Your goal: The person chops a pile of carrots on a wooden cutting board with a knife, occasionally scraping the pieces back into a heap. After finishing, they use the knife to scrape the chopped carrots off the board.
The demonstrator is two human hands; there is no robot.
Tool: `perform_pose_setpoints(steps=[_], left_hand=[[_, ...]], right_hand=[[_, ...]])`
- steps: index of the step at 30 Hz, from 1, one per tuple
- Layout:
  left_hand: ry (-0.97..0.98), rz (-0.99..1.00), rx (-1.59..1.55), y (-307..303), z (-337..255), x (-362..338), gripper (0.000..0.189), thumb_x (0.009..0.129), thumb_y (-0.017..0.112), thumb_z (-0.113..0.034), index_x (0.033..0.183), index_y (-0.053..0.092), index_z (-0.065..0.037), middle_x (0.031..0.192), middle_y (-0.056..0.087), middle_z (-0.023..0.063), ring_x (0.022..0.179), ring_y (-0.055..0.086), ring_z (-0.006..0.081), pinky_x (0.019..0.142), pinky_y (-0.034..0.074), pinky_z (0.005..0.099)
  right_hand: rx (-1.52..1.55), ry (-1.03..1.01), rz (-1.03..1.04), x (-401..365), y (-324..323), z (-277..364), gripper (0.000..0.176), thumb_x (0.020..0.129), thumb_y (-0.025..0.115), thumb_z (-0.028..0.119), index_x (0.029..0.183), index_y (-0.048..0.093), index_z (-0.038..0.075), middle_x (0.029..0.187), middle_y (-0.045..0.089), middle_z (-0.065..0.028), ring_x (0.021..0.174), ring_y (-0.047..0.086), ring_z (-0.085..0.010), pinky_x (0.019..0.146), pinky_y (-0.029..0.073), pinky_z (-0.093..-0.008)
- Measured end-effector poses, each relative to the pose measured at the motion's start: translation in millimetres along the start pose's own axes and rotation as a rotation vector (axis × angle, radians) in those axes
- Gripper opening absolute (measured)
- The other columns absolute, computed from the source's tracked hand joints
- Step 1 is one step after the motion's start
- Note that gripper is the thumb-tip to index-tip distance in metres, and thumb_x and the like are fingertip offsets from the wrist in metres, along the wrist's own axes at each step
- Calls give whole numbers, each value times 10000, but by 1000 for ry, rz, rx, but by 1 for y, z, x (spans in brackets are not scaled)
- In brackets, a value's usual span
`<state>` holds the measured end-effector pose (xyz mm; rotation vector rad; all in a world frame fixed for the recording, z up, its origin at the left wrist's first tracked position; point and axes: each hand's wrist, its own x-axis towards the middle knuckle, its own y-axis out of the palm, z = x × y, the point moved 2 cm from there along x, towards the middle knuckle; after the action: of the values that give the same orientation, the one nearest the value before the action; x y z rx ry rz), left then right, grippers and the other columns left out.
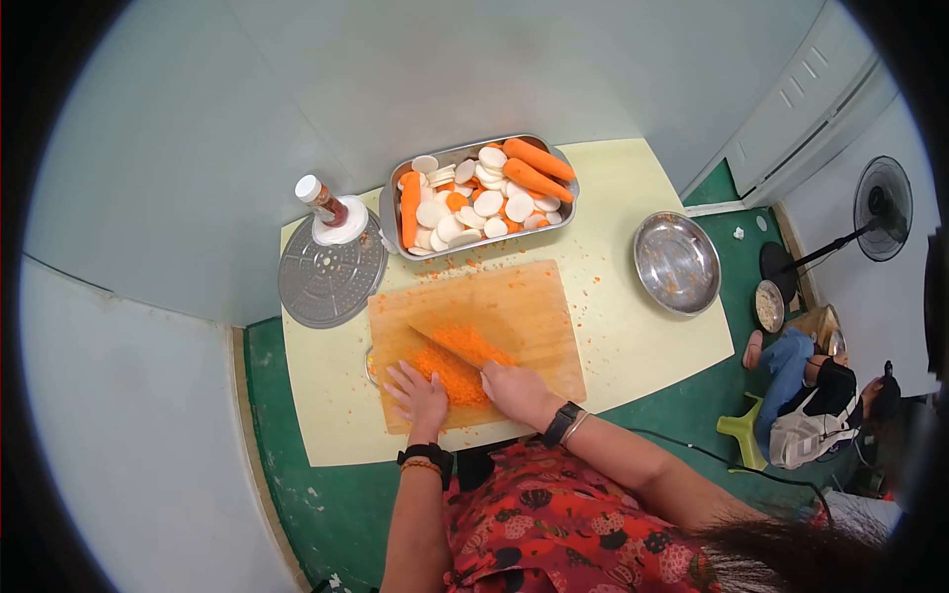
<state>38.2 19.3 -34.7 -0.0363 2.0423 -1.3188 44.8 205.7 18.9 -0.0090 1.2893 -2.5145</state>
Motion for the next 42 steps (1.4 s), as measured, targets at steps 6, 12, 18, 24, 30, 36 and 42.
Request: perform_pose_setpoints(steps=[6, 12, 18, 24, 30, 36, 42], left_hand=[[7, -7, -4, 2, 1, 1, 761, 991, 392, -451, 1553, -32, -163, 1616, -164, 73, 1471, -124, 392, 1115, 77, 653], [11, 4, -18, 2, -1, -1, 757, 993, 388, -450, 1552, -32, -160, 1614, -169, 79, 1469, -135, 394, 1112, 66, 658], [5, 7, -14, -1, 0, -1, 755, 994, 387, -441, 1552, -36, -157, 1613, -172, 84, 1466, -146, 397, 1112, 54, 662], [16, 8, -31, -1, 0, -3, 754, 996, 381, -442, 1552, -41, -157, 1611, -179, 83, 1466, -148, 396, 1113, 53, 660], [15, 4, -43, 2, 0, -2, 756, 992, 389, -442, 1553, -33, -162, 1614, -172, 75, 1467, -144, 392, 1113, 56, 659], [12, -3, -36, 1, 1, -1, 758, 989, 396, -440, 1553, -27, -162, 1614, -170, 75, 1468, -140, 390, 1108, 56, 667], [16, -7, -34, 2, 1, -1, 761, 989, 402, -438, 1553, -26, -161, 1615, -164, 77, 1469, -131, 396, 1109, 64, 663]], right_hand=[[22, -37, 1, -4, -5, 9, 224, 954, 498, 233, 882, 549, 28, 676, 640, -200, 628, 649, -377, 562, 513, -496], [34, -72, -12, -4, -4, 9, 227, 954, 493, 231, 881, 549, 23, 672, 640, -198, 622, 646, -377, 557, 509, -499], [30, -50, 5, 0, 5, 5, 224, 953, 493, 228, 875, 546, 26, 672, 639, -201, 624, 646, -380, 558, 509, -496], [53, -49, -14, -3, 3, 4, 222, 952, 494, 230, 883, 552, 27, 670, 638, -203, 621, 646, -384, 558, 511, -496], [18, 6, 46, -3, -11, 10, 236, 955, 453, 221, 895, 548, 14, 712, 661, -216, 667, 663, -394, 601, 529, -508], [10, -12, 6, -2, -4, 3, 234, 950, 474, 225, 876, 557, 19, 697, 653, -211, 649, 662, -382, 581, 527, -498], [10, -44, -9, -5, 3, 7, 218, 942, 513, 230, 870, 562, 30, 675, 642, -197, 623, 649, -374, 557, 515, -487]])
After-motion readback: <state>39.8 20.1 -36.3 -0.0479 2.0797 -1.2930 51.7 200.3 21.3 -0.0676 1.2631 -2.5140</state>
